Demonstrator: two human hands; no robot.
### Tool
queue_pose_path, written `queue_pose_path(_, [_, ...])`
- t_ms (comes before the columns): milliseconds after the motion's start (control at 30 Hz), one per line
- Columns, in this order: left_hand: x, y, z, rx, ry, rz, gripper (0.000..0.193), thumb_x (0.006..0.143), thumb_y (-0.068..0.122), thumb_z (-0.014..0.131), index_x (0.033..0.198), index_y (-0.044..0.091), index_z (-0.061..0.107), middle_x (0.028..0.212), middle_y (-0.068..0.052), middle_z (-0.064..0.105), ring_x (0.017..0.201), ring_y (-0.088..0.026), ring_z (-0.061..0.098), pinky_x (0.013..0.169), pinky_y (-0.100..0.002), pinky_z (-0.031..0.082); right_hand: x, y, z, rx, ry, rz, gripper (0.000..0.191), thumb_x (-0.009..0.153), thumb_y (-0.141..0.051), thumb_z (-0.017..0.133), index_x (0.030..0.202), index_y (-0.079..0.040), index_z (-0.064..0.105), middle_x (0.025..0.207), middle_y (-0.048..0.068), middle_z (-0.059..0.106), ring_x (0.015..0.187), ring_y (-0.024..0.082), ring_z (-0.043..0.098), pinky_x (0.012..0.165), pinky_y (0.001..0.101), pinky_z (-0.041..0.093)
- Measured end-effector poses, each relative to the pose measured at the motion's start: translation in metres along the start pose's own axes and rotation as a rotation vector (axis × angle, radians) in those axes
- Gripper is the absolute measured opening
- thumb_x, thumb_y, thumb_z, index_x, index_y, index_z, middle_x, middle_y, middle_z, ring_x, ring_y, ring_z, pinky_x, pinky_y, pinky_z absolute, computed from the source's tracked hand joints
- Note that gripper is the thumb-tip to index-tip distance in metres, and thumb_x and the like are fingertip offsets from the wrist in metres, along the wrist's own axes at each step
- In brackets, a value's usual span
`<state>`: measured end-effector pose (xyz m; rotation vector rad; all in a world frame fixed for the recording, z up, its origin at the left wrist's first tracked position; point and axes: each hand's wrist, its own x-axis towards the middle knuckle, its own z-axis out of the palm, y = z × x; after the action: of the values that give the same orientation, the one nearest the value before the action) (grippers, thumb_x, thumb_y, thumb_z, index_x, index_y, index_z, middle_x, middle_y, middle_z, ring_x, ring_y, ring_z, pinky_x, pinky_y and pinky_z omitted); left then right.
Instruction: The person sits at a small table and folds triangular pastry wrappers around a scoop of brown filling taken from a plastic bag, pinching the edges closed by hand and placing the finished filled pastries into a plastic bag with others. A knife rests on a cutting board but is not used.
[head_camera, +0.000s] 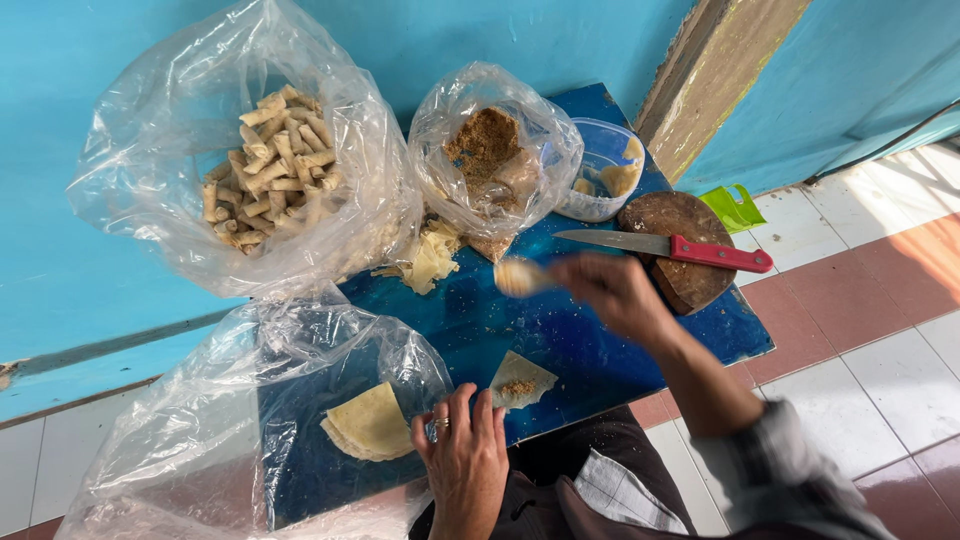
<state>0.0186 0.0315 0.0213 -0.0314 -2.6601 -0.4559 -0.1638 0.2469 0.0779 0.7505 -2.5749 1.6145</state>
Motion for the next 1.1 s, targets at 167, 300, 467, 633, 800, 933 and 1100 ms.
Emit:
queue_pose_path(167, [0.002, 0.004, 0.0, 0.032, 0.062, -0.021, 0.029, 0.09, 0.028, 0.07, 0.109, 0.007, 0.071, 0.118, -0.004, 0.062, 0.111, -0.023, 0.056, 0.102, -0.05, 0.028, 0.117, -0.012, 0.011, -0.663, 0.346, -0.328, 0.014, 0.105, -0.018, 0.068, 0.113, -0.01, 0.076, 0.102, 0.01, 0.076, 0.084, 0.024, 0.073, 0.069, 0.0393, 0.058])
queue_pose_path(300, [0.001, 0.006, 0.0, -0.012, 0.061, -0.043, 0.018, 0.091, 0.024, 0.069, 0.102, 0.01, 0.069, 0.113, -0.003, 0.062, 0.11, -0.022, 0.056, 0.1, -0.048, 0.028, 0.167, -0.026, 0.051, -1.077, 0.162, -0.171, 0.015, 0.096, -0.024, 0.068, 0.103, -0.014, 0.078, 0.109, 0.013, 0.068, 0.103, 0.027, 0.066, 0.072, 0.0441, 0.054])
queue_pose_path(467, [0.008, 0.006, 0.001, -0.071, -0.01, -0.054, 0.013, 0.09, 0.024, 0.069, 0.097, 0.013, 0.066, 0.104, -0.002, 0.061, 0.104, -0.023, 0.055, 0.096, -0.048, 0.028, 0.128, -0.043, 0.054, -1.028, 0.364, -0.514, 0.036, 0.091, -0.017, 0.069, 0.126, -0.012, 0.073, 0.122, 0.012, 0.064, 0.105, 0.028, 0.062, 0.08, 0.0429, 0.05])
queue_pose_path(633, [0.015, 0.006, -0.006, -0.102, -0.096, -0.064, 0.013, 0.09, 0.022, 0.069, 0.097, 0.014, 0.063, 0.096, -0.001, 0.063, 0.101, -0.024, 0.057, 0.096, -0.05, 0.028, -0.013, -0.06, 0.033, -0.804, 0.228, -0.328, 0.016, 0.093, -0.018, 0.071, 0.108, -0.014, 0.074, 0.112, 0.005, 0.068, 0.096, 0.028, 0.063, 0.082, 0.0418, 0.051])
queue_pose_path(800, [0.017, 0.005, -0.012, -0.222, -0.095, -0.085, 0.016, 0.09, 0.019, 0.07, 0.103, 0.014, 0.062, 0.096, -0.001, 0.068, 0.097, -0.023, 0.063, 0.097, -0.048, 0.03, -0.086, -0.054, 0.041, -0.686, 0.075, -0.087, 0.025, 0.081, -0.032, 0.079, 0.094, -0.012, 0.073, 0.089, 0.004, 0.068, 0.081, 0.026, 0.069, 0.068, 0.0408, 0.055])
queue_pose_path(933, [0.016, 0.009, -0.01, -0.29, -0.083, -0.085, 0.024, 0.088, 0.016, 0.072, 0.11, 0.013, 0.063, 0.098, -0.002, 0.071, 0.095, -0.024, 0.067, 0.097, -0.049, 0.033, -0.095, -0.045, 0.051, -0.558, 0.037, 0.046, 0.018, 0.084, -0.026, 0.077, 0.095, -0.012, 0.073, 0.093, 0.004, 0.069, 0.084, 0.025, 0.071, 0.066, 0.0393, 0.056])
queue_pose_path(1100, [0.015, 0.005, -0.004, -0.342, -0.089, -0.103, 0.033, 0.086, 0.012, 0.074, 0.117, 0.014, 0.063, 0.1, 0.0, 0.074, 0.095, -0.022, 0.069, 0.098, -0.05, 0.034, -0.09, -0.043, 0.054, -0.455, -0.024, 0.067, 0.014, 0.086, -0.022, 0.075, 0.095, -0.012, 0.073, 0.097, 0.003, 0.072, 0.084, 0.024, 0.073, 0.068, 0.038, 0.058])
